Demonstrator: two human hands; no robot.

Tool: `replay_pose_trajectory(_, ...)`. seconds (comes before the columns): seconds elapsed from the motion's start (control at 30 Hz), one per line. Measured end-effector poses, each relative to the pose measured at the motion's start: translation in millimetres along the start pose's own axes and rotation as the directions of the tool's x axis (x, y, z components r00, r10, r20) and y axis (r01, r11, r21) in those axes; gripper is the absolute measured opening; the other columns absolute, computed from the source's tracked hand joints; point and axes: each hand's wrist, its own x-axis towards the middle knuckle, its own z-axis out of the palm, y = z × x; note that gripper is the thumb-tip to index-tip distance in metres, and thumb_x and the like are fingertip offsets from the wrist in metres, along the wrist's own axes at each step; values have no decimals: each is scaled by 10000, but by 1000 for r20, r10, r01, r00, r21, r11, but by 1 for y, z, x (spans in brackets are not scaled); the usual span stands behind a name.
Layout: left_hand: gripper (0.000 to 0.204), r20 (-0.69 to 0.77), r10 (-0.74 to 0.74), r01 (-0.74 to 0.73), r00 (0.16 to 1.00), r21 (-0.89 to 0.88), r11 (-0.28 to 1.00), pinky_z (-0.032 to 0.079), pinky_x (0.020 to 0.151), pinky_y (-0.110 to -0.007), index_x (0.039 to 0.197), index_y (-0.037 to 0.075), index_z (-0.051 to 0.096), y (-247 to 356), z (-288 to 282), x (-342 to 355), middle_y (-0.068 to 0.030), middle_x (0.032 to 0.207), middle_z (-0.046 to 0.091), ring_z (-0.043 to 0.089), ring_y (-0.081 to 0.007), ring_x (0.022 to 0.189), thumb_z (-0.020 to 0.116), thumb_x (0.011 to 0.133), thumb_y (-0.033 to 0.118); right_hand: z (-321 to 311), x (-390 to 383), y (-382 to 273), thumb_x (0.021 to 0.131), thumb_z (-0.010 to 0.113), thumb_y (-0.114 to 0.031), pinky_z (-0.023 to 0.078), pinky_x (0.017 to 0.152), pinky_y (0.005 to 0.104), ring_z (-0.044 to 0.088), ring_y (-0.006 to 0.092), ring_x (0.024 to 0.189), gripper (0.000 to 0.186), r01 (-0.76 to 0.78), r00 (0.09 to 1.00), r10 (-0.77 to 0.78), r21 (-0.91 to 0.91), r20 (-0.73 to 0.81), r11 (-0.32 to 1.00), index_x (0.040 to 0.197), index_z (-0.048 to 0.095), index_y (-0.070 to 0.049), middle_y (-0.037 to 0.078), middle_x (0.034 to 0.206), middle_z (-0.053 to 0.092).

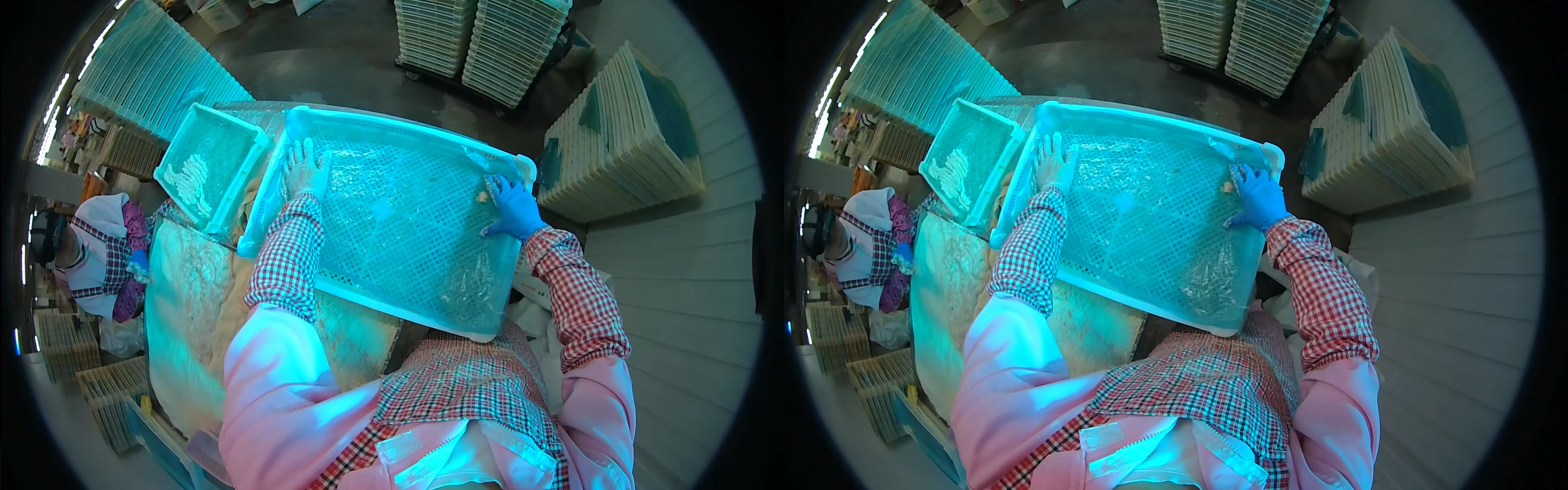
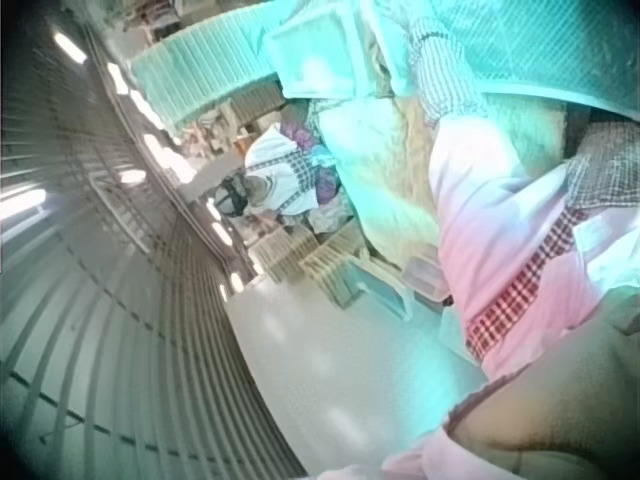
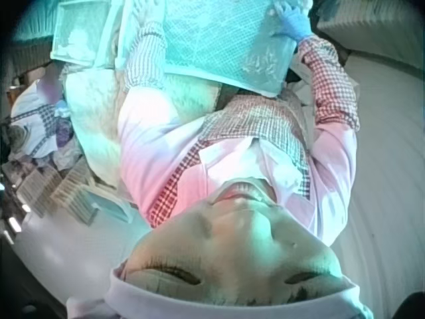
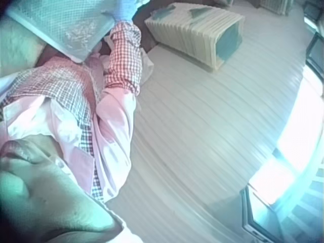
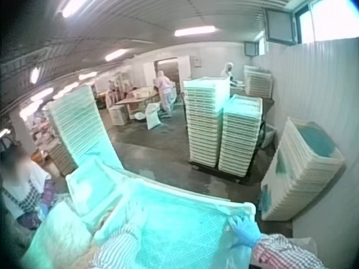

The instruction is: The person shapes small portions of dough by hand on a floured table and places them into a white plastic tray. The person repeatedly scoops dough, rolls it into a cylindrical shape, and arranges the pieces in rows within the tray.

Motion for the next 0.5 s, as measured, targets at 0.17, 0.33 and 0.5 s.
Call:
replay_pose_trajectory(0.17,708,-48,24,-24,999,7,1000,176,1143,-497,1479,142,293,6,-5,-4,-161,1538,251,215,-342,1421,385,934,584,-5,13,7,534,882,-465,417,1020,453,481,376,1180,1208,-78,994,70,91,89,993,1484,254,-63,168,1447,365)
replay_pose_trajectory(0.33,718,-72,-2,1,997,-25,1000,185,1137,-505,1478,140,293,10,-2,-5,-180,1537,240,225,-351,1415,397,927,590,4,23,14,510,895,-459,422,1020,450,453,387,1236,1223,-137,990,133,88,46,987,1480,261,-69,186,1445,351)
replay_pose_trajectory(0.5,718,-51,13,-13,999,-2,1000,217,1119,-494,1460,117,314,2,7,2,-179,1524,252,269,-348,1387,428,924,581,-3,31,18,552,866,-488,424,1018,424,469,365,1231,1124,-85,991,81,34,106,996,1445,339,-57,189,1412,397)
